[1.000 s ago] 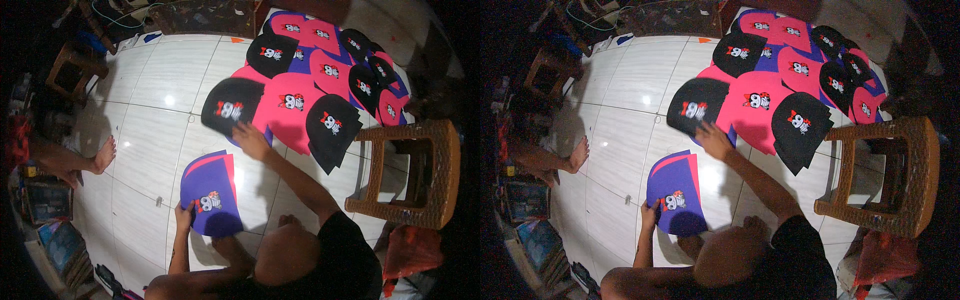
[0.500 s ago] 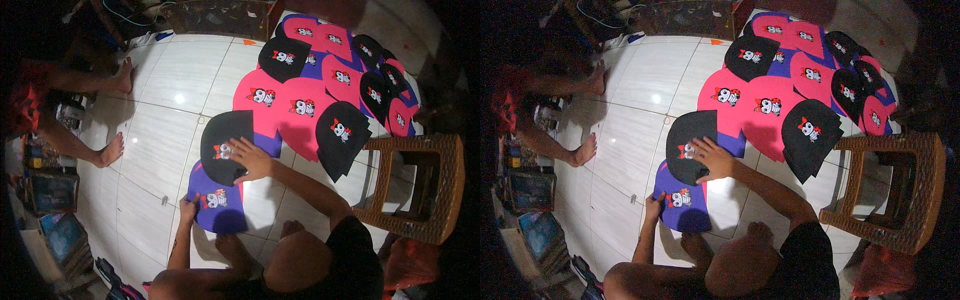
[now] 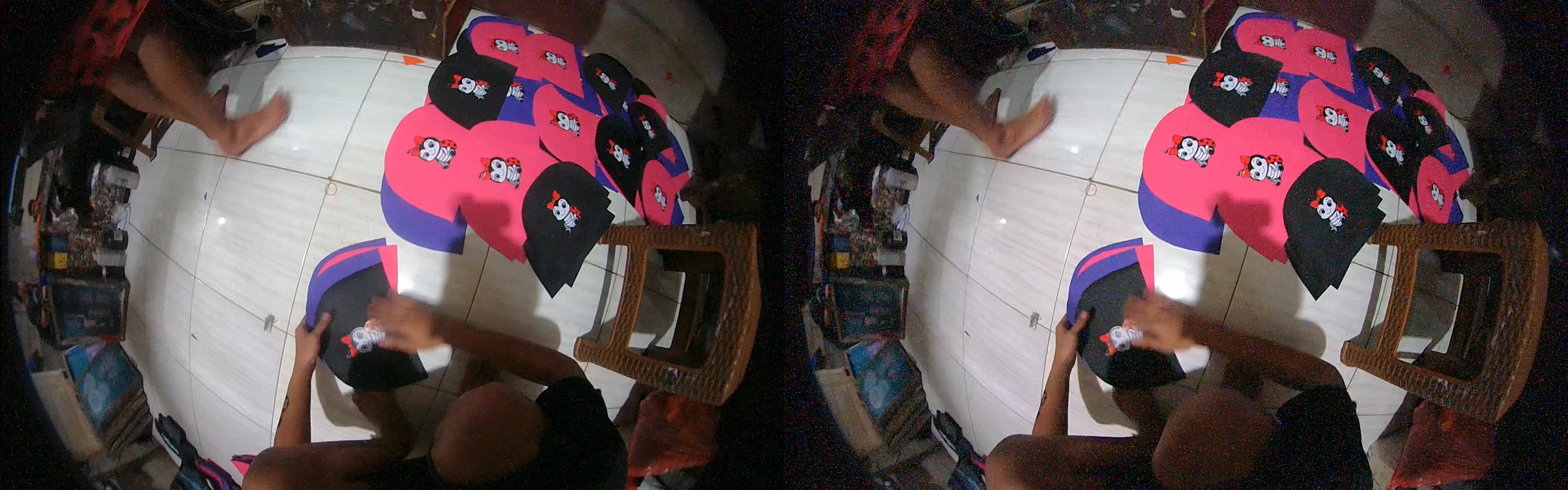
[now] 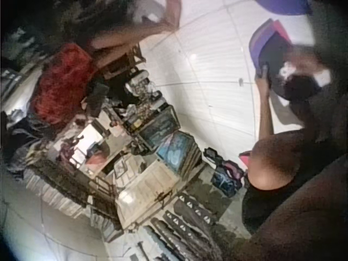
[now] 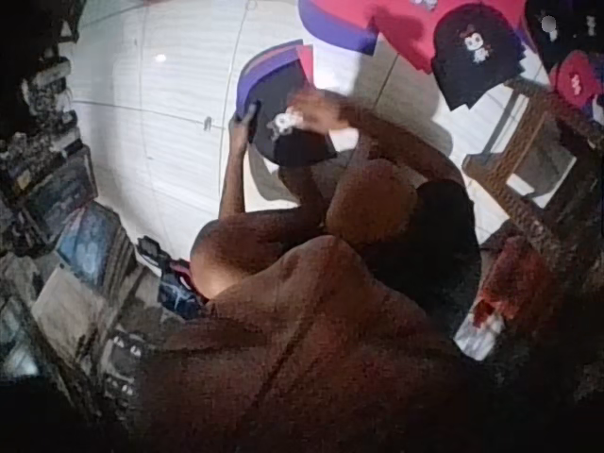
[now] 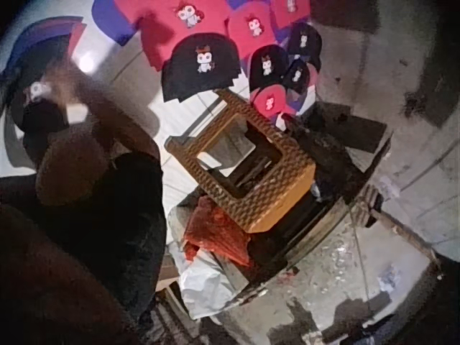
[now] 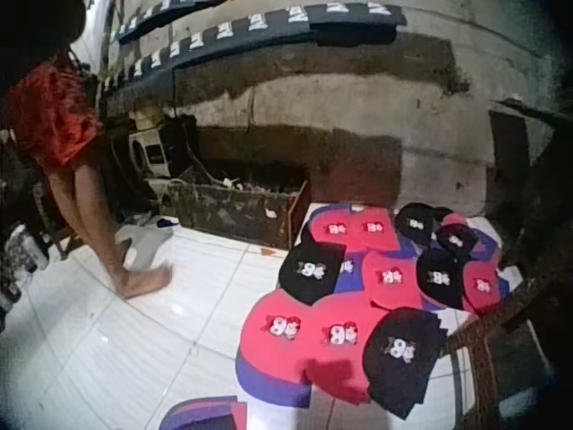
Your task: The person organizes printed clothing panels by hand on the floor, gathering them into a single stack and then checking the individual pieces.
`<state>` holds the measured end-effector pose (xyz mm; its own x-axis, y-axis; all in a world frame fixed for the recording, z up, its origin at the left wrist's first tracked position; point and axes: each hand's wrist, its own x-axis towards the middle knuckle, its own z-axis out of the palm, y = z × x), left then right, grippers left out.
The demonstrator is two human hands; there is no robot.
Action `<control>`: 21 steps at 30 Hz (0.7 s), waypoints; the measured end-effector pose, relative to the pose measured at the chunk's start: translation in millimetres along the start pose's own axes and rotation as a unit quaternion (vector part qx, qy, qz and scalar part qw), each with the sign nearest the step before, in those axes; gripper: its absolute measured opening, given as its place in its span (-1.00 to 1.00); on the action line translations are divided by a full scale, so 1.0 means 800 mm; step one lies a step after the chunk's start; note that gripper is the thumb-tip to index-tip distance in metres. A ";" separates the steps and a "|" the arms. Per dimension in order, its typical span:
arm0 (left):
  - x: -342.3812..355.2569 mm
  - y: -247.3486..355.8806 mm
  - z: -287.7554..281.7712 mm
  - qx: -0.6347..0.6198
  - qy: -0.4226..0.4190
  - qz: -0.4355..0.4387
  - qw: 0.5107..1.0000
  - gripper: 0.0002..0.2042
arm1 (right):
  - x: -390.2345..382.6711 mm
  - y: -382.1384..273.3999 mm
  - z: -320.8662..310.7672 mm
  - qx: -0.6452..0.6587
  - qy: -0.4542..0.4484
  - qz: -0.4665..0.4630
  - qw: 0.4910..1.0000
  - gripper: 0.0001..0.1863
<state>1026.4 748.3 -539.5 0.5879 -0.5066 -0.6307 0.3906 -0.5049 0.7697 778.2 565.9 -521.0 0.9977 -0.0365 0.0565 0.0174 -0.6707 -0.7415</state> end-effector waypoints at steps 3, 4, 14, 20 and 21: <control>0.001 -0.013 0.007 0.167 -0.080 0.132 0.974 -0.64 | -0.050 0.136 -0.044 -0.063 0.363 0.117 0.922 -0.49; -0.002 -0.014 0.003 0.168 -0.077 0.135 0.973 -0.64 | -0.070 0.161 -0.069 -0.102 0.438 0.273 0.850 -0.32; 0.004 -0.007 0.044 0.098 -0.078 0.150 0.981 -0.71 | -0.092 0.158 -0.034 -0.227 0.326 0.354 0.847 -0.57; 0.020 -0.025 0.013 0.168 -0.045 0.023 0.984 -0.56 | 0.008 -0.056 0.102 -0.208 0.210 0.198 0.935 -0.59; 0.016 -0.016 0.033 0.076 -0.071 0.051 0.993 -0.47 | 0.007 -0.052 0.129 -0.206 0.210 0.175 0.940 -0.60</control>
<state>1010.4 730.1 -559.7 0.5088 -0.6480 -0.5667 0.2170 -0.5405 0.8129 789.7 670.3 -558.8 0.8227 -0.5393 0.1796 -0.4205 -0.7900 -0.4462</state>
